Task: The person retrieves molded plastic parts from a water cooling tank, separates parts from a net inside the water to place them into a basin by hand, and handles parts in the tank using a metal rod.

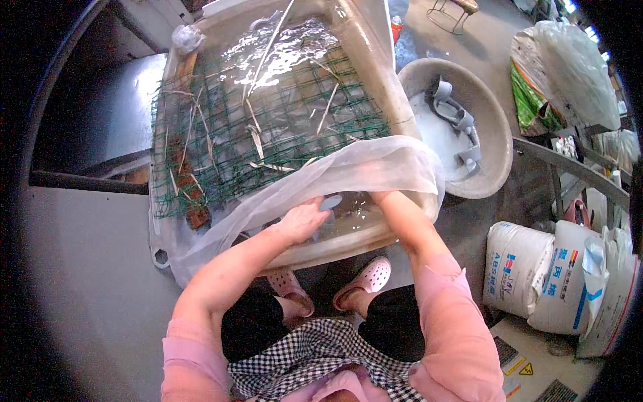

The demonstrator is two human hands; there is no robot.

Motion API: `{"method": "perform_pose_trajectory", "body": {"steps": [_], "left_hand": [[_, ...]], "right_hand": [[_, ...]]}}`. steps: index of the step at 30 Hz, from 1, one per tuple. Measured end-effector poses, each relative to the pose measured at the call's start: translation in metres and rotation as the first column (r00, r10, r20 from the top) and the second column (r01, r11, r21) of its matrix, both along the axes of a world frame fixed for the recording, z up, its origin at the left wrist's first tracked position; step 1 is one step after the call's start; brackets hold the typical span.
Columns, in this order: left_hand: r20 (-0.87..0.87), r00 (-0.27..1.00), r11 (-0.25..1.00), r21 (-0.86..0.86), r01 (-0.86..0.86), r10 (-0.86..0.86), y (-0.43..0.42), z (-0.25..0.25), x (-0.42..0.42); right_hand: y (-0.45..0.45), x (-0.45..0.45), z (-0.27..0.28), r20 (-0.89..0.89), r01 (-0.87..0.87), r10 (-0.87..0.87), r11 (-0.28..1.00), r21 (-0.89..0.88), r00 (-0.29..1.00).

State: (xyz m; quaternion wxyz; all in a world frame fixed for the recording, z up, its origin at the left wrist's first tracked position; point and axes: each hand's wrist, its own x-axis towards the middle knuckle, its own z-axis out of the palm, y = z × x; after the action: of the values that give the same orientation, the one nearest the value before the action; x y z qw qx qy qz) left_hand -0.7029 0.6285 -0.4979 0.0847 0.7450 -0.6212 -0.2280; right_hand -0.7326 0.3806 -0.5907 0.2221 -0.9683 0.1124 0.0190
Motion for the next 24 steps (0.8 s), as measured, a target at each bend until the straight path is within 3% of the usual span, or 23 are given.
{"method": "perform_pose_trajectory", "body": {"steps": [11,14,21,24], "left_hand": [[-0.010,1.000,0.997,0.083,-0.009,0.010,0.000,0.010,0.001],[0.000,1.000,1.000,0.008,0.001,-0.001,0.004,0.002,0.003],[-0.036,0.999,1.000,0.023,-0.018,0.019,0.003,0.017,0.004],[-0.004,1.000,0.992,0.124,-0.007,0.007,0.001,0.029,0.008]], "right_hand": [[0.003,0.014,-0.003,0.015,-0.005,0.005,1.000,0.026,1.000],[0.005,0.016,-0.001,0.022,-0.013,0.012,0.999,0.033,1.000],[0.014,0.016,-0.003,0.016,-0.051,0.050,0.995,0.083,0.999],[0.020,0.008,-0.006,0.029,-0.066,0.063,0.991,0.120,0.998]]}}
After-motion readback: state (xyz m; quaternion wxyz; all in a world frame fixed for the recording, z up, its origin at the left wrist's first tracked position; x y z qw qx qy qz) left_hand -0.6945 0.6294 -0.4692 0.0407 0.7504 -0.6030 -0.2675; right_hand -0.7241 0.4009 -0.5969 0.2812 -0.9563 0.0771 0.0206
